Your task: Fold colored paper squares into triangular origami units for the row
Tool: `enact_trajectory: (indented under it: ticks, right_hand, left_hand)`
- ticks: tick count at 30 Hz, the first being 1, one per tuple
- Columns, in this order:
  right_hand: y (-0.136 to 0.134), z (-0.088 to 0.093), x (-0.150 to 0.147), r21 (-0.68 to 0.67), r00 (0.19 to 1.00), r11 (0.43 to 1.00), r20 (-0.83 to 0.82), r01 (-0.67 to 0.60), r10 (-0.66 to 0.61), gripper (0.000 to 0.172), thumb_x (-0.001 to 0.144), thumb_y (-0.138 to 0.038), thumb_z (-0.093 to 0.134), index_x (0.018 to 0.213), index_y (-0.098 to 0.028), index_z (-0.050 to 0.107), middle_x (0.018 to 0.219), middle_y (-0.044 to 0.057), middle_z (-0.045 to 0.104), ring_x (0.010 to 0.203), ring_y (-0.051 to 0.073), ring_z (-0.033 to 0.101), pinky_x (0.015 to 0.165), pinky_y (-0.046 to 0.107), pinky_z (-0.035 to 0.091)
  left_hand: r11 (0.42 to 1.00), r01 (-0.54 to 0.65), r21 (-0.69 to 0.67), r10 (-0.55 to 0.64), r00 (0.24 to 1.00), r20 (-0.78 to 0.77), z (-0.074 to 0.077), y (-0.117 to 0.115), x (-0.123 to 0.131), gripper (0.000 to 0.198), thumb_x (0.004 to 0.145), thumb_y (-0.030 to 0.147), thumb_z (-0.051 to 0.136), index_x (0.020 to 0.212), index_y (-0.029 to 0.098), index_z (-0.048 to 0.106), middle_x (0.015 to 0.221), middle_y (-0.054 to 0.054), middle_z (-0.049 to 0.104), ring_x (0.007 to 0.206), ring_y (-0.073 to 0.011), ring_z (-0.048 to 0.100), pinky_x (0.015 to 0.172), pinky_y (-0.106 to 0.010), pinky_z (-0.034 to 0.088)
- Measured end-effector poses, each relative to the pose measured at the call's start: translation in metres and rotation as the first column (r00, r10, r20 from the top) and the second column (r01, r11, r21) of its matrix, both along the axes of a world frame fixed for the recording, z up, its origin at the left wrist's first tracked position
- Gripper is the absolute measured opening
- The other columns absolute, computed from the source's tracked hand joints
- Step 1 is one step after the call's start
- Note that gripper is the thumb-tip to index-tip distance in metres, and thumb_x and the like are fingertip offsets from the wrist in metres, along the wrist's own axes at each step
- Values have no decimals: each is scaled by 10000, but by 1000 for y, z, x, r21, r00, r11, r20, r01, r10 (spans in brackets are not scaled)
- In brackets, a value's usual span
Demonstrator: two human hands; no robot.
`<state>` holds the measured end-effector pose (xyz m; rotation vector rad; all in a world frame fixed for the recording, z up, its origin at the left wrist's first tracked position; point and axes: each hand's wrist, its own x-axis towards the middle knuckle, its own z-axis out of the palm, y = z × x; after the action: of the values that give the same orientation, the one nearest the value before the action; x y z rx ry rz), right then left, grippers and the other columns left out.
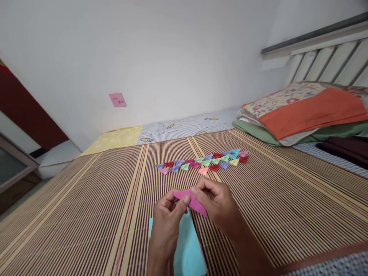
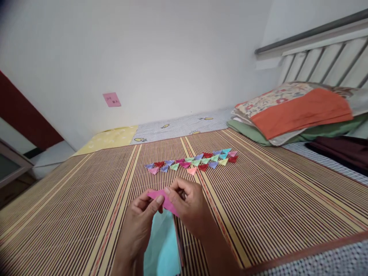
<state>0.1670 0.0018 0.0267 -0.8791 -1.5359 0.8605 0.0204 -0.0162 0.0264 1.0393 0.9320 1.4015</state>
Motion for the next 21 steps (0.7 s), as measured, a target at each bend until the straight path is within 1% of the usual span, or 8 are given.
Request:
enact_trajectory:
  ticks: [3, 6, 7, 9, 12, 15, 17, 21]
  right_hand:
    - [-1, 4, -1, -51, 998, 997, -21, -61, 60, 299, 962, -307, 590, 692, -187, 547, 627, -53, 449, 576, 104, 405, 532, 245, 318]
    - [-2, 6, -2, -152, 984, 972, -21, -179, 178, 261, 932, -317, 625, 716, -184, 565, 642, -52, 456, 592, 106, 405, 540, 246, 318]
    - [-2, 7, -1, -171, 979, 965, -3, -199, 201, 246, 919, -311, 638, 720, -181, 573, 647, -49, 468, 600, 108, 411, 544, 249, 318]
    - [-3, 7, 0, -174, 976, 964, 43, -201, 211, 229, 911, -293, 630, 721, -178, 578, 656, -42, 486, 611, 112, 417, 549, 254, 315]
    - [-4, 6, 3, -157, 975, 970, 90, -186, 201, 248, 916, -261, 598, 691, -189, 526, 634, -55, 430, 590, 105, 378, 531, 253, 281]
    - [-5, 4, 6, -176, 966, 964, 134, -198, 223, 271, 895, -228, 604, 662, -199, 468, 598, -74, 358, 556, 95, 324, 504, 252, 231]
    - [-5, 4, 6, -180, 961, 966, 174, -184, 216, 281, 879, -202, 605, 649, -201, 443, 596, -77, 348, 556, 93, 316, 502, 252, 220]
    - [-5, 4, 7, -159, 960, 974, 206, -159, 190, 270, 879, -218, 616, 655, -197, 466, 610, -72, 378, 569, 96, 337, 510, 248, 242]
  left_hand:
    - [998, -68, -10, 68, 996, 50, -4, 2, 0, 239, 708, 332, 883, 717, 144, 736, 618, 17, 612, 619, -101, 543, 608, -183, 454]
    - [985, -164, -56, 171, 968, 183, -8, 4, 1, 271, 665, 343, 908, 730, 152, 727, 617, 21, 612, 598, -104, 533, 589, -197, 451]
    - [982, -172, -78, 186, 955, 232, -8, 5, 0, 288, 645, 348, 918, 729, 154, 723, 618, 21, 616, 587, -105, 530, 582, -203, 451]
    - [986, -130, -107, 156, 943, 293, -7, 6, -1, 307, 616, 342, 933, 730, 154, 719, 632, 14, 634, 582, -107, 535, 584, -213, 453]
    - [993, -49, -108, 74, 969, 237, -5, 6, -8, 291, 630, 327, 925, 727, 143, 721, 638, 6, 640, 594, -105, 537, 593, -208, 446]
    - [996, -31, -89, 39, 996, 85, -3, 4, -15, 281, 668, 346, 903, 708, 131, 727, 648, -6, 648, 617, -105, 540, 606, -202, 442]
    - [995, -28, -95, 29, 999, 15, -4, 3, -18, 274, 677, 344, 897, 709, 128, 733, 667, -16, 664, 632, -109, 550, 616, -204, 445]
    - [993, -65, -101, 69, 997, 33, -5, 3, -17, 261, 678, 330, 892, 691, 133, 721, 654, -6, 650, 633, -114, 555, 629, -214, 451]
